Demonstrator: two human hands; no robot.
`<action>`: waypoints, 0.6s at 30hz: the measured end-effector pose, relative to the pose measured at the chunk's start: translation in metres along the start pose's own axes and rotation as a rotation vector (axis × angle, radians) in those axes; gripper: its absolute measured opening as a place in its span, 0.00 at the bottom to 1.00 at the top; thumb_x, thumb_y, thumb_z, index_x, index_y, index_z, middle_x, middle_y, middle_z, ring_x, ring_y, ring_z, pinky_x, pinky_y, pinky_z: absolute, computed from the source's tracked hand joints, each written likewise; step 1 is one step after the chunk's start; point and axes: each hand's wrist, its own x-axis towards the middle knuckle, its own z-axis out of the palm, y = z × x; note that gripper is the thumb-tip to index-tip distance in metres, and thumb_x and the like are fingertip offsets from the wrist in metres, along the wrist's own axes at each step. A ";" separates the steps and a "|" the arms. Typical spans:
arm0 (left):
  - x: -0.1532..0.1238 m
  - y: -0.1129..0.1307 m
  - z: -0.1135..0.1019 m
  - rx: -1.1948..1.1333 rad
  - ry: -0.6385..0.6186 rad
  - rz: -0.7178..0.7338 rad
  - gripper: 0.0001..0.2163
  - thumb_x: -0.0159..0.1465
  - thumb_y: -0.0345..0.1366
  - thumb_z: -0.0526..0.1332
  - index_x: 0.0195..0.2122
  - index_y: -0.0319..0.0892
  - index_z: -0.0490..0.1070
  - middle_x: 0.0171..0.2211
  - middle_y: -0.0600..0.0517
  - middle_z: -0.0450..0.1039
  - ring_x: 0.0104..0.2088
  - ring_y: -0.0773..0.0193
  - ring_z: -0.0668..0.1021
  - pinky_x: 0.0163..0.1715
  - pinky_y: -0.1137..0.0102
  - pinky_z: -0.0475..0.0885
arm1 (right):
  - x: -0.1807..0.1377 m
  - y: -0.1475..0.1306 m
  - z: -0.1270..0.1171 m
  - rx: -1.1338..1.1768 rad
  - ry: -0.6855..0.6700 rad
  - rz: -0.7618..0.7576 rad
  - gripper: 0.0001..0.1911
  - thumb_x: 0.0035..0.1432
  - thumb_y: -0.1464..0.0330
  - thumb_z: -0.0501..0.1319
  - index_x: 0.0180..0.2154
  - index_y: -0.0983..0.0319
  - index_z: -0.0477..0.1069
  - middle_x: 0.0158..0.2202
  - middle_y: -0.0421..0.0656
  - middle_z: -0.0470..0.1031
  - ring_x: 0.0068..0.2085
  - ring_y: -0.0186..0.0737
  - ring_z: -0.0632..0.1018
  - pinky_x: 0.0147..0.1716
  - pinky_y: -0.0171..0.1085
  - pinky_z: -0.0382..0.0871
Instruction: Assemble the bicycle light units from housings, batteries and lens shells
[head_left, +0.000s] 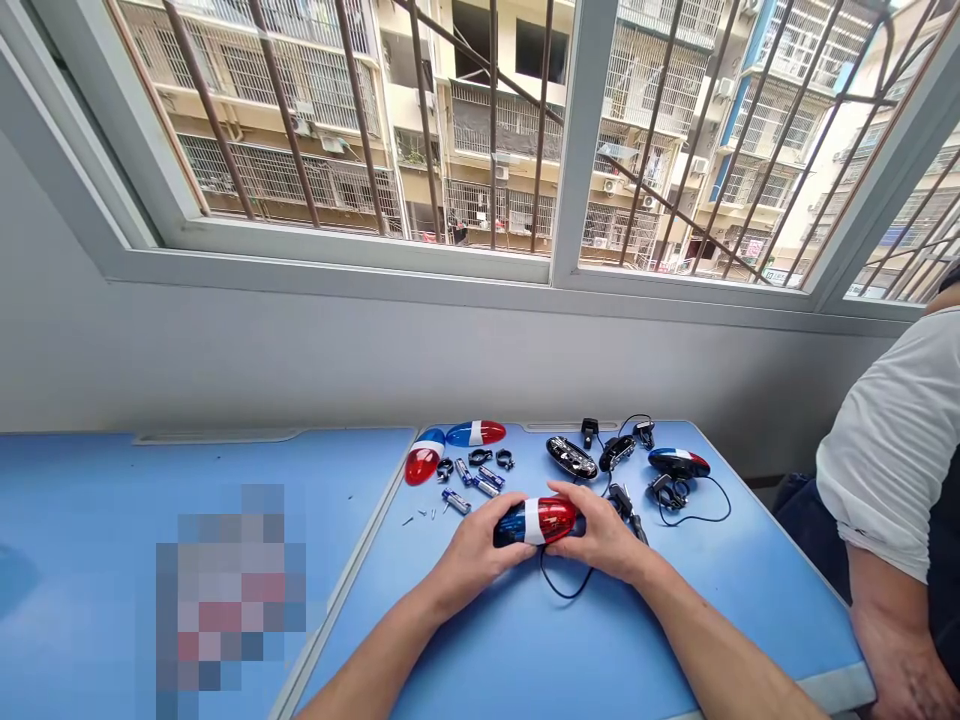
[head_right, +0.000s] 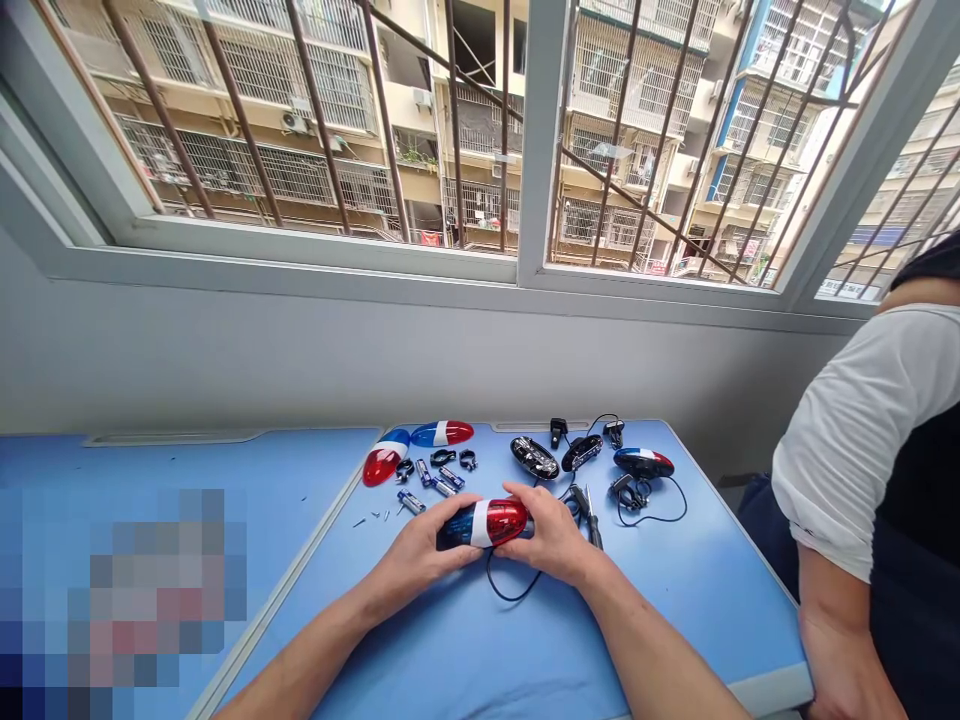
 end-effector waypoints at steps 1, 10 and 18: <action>0.000 -0.001 0.000 -0.011 -0.004 -0.002 0.20 0.51 0.37 0.63 0.46 0.44 0.72 0.45 0.50 0.78 0.45 0.50 0.77 0.47 0.62 0.71 | 0.000 0.000 0.000 0.006 0.001 0.011 0.42 0.41 0.69 0.74 0.59 0.58 0.66 0.50 0.47 0.74 0.50 0.49 0.76 0.53 0.48 0.67; 0.001 -0.004 -0.003 -0.115 -0.015 -0.017 0.20 0.52 0.38 0.65 0.47 0.44 0.72 0.43 0.51 0.78 0.44 0.51 0.78 0.46 0.62 0.72 | 0.000 -0.002 -0.001 0.069 -0.004 0.054 0.42 0.41 0.69 0.74 0.59 0.59 0.65 0.55 0.48 0.73 0.56 0.52 0.73 0.57 0.49 0.64; 0.000 0.004 -0.007 -0.155 0.021 -0.011 0.21 0.51 0.38 0.65 0.47 0.43 0.73 0.44 0.50 0.78 0.45 0.51 0.77 0.46 0.63 0.72 | -0.001 -0.010 -0.006 0.034 -0.020 0.021 0.35 0.42 0.70 0.72 0.55 0.57 0.70 0.48 0.45 0.76 0.47 0.49 0.76 0.48 0.45 0.69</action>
